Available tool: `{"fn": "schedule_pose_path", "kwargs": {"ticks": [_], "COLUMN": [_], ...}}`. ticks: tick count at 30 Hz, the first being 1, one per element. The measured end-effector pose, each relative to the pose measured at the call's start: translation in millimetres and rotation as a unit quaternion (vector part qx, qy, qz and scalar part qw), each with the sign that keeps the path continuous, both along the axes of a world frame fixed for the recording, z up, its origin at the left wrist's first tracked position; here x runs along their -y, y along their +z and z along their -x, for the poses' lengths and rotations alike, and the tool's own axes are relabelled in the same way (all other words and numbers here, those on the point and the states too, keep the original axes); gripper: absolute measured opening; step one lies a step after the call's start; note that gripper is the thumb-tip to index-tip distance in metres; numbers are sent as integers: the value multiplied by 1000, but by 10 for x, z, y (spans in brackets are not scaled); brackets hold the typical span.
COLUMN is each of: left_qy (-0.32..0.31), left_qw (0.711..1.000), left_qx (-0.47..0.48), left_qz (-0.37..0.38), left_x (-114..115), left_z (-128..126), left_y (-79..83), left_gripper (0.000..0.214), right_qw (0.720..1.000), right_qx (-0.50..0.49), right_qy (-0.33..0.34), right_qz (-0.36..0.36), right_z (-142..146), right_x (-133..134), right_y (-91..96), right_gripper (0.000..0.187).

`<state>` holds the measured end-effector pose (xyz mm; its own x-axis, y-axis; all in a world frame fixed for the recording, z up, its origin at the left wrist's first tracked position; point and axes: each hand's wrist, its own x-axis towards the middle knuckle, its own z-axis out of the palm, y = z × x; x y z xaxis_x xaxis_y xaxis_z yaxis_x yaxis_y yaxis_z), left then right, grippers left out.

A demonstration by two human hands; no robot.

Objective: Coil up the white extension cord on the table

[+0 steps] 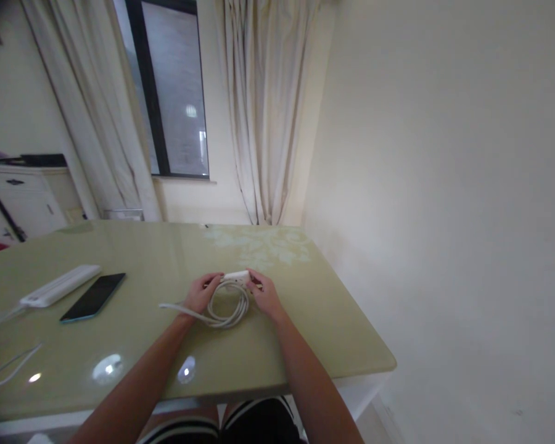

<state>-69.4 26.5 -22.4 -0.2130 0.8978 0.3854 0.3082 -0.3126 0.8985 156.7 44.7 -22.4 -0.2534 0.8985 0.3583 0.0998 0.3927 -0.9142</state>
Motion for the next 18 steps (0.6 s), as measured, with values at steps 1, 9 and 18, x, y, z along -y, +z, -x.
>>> {"fn": "schedule_pose_path", "kwargs": {"ticks": [1,9,18], "left_qy": [-4,-14,-39], "left_qw": [1000,998,997], "left_qx": [4,7,12], "left_qz": [-12,-60,-65], "left_x": [-14,-64,-17], "left_z": [-1,-8,22], "left_y": [-19,-121,-110], "left_gripper": [45,42,49], "right_qw": [1000,998,999], "right_qx": [2,43,-29], "right_qy": [1,-35,-32], "right_qz": [-2,-41,26], "right_z": [-5,0,58], "right_x": [7,53,-20], "right_y": [7,32,-30], "right_gripper": [49,47,48]}}
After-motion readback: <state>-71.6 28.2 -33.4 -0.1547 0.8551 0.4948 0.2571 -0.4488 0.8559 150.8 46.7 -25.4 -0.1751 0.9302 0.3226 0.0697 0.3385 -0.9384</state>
